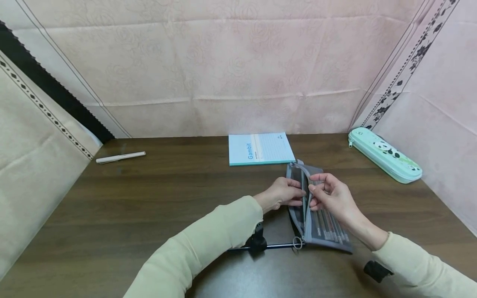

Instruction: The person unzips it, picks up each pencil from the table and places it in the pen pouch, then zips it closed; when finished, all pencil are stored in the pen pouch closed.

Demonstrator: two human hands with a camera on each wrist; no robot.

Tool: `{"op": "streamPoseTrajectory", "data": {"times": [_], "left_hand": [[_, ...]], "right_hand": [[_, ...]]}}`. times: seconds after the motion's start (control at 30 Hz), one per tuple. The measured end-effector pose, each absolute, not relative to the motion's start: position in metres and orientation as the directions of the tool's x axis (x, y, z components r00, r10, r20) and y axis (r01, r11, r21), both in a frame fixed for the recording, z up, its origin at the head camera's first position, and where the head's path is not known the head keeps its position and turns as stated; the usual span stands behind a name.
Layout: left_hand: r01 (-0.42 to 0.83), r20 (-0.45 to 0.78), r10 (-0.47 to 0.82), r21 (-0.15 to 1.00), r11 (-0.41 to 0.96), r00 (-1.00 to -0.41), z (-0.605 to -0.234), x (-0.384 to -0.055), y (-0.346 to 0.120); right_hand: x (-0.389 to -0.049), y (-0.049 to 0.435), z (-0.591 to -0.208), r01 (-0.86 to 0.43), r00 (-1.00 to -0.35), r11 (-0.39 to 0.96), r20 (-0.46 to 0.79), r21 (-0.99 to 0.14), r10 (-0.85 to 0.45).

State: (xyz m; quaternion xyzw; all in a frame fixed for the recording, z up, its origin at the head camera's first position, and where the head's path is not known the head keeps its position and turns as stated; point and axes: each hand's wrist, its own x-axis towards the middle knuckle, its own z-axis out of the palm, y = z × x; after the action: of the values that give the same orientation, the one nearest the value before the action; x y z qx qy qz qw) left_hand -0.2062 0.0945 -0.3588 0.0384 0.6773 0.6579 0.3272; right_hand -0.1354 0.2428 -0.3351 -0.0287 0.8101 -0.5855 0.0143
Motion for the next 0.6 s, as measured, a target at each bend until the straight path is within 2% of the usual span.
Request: {"op": "streamPoseTrajectory", "data": {"times": [0.2,0.33,0.43,0.6], "left_hand": [[-0.36,-0.368,0.486,0.926,0.113,-0.793,-0.358,-0.201,0.093],[-0.307,-0.345,0.537,0.938,0.164,-0.77,-0.357,-0.197,0.078],[-0.26,-0.33,0.606,0.944,0.203,-0.724,-0.356,-0.193,0.059],[-0.193,-0.347,0.724,0.937,0.29,-0.596,-0.354,-0.185,0.024]], "right_hand": [[-0.135,0.243,-0.336,-0.034,-0.998,0.302,0.015,-0.953,-0.064],[-0.134,0.244,-0.336,-0.033,-0.998,0.303,0.014,-0.952,-0.065],[-0.134,0.245,-0.336,-0.037,-0.998,0.307,0.017,-0.951,-0.066],[-0.135,0.246,-0.337,-0.048,-0.997,0.31,0.028,-0.95,-0.069]]}}
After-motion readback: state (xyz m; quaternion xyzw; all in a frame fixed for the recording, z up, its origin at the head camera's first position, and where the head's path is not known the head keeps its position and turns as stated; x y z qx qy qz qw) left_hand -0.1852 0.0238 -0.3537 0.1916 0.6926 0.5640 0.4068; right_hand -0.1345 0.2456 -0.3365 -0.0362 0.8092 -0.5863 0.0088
